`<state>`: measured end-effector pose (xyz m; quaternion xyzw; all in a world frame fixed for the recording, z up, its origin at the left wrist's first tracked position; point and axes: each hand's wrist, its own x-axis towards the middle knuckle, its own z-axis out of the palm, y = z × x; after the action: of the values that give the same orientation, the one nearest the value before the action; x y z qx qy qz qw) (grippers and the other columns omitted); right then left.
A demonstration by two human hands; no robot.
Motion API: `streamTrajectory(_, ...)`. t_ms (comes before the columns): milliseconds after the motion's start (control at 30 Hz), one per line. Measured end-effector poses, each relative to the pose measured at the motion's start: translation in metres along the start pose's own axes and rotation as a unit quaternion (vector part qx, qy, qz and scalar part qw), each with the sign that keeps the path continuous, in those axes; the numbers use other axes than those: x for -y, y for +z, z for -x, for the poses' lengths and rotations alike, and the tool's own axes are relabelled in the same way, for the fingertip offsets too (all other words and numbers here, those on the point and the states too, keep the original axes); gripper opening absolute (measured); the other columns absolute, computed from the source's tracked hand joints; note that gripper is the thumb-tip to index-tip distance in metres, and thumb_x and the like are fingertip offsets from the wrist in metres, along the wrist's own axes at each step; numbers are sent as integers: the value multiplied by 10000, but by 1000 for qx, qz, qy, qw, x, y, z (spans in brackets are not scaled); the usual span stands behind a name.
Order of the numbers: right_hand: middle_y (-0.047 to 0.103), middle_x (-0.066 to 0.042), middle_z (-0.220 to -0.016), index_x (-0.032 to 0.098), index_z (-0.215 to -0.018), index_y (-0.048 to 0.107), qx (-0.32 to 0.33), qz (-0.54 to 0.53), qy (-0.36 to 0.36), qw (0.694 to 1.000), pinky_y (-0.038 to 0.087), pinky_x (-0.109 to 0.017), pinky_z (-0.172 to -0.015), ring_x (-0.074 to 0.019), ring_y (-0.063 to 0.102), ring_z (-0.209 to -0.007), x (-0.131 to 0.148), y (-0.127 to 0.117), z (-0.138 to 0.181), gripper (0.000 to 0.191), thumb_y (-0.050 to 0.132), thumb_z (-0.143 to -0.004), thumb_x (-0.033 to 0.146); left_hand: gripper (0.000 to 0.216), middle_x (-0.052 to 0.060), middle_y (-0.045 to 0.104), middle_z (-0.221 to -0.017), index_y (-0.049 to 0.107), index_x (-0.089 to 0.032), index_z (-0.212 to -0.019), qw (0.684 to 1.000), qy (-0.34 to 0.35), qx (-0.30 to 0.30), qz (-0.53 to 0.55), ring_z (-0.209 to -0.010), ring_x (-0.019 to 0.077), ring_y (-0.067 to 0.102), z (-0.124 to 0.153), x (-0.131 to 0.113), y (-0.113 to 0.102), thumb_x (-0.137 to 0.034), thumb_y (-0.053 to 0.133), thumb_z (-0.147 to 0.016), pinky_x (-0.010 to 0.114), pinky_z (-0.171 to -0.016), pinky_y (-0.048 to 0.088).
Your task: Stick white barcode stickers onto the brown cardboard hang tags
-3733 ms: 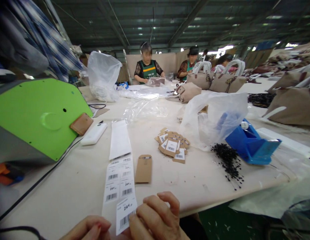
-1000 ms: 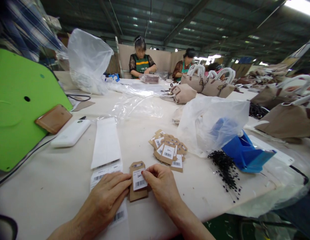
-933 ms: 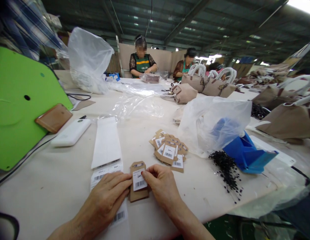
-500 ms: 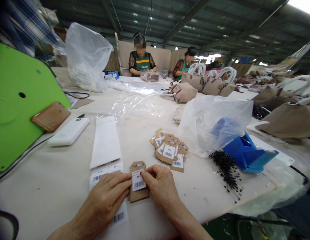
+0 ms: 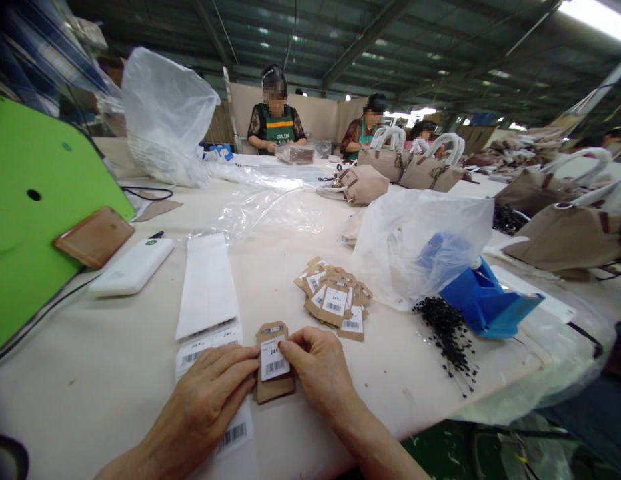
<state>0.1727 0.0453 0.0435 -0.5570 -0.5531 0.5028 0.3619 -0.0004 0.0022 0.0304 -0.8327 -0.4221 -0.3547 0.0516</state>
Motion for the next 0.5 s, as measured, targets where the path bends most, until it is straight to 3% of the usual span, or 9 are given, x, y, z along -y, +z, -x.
streamTrajectory(500, 622, -16, -568, 156, -620, 667, -10, 51, -3, 999, 395, -239, -514, -137, 522, -543, -1, 1, 0, 210, 608, -691, 345, 226, 51, 701, -926, 634, -170, -970, 1000, -9, -13, 13, -844, 179, 646, -1, -1, 0, -144, 414, -922, 312, -738, 505)
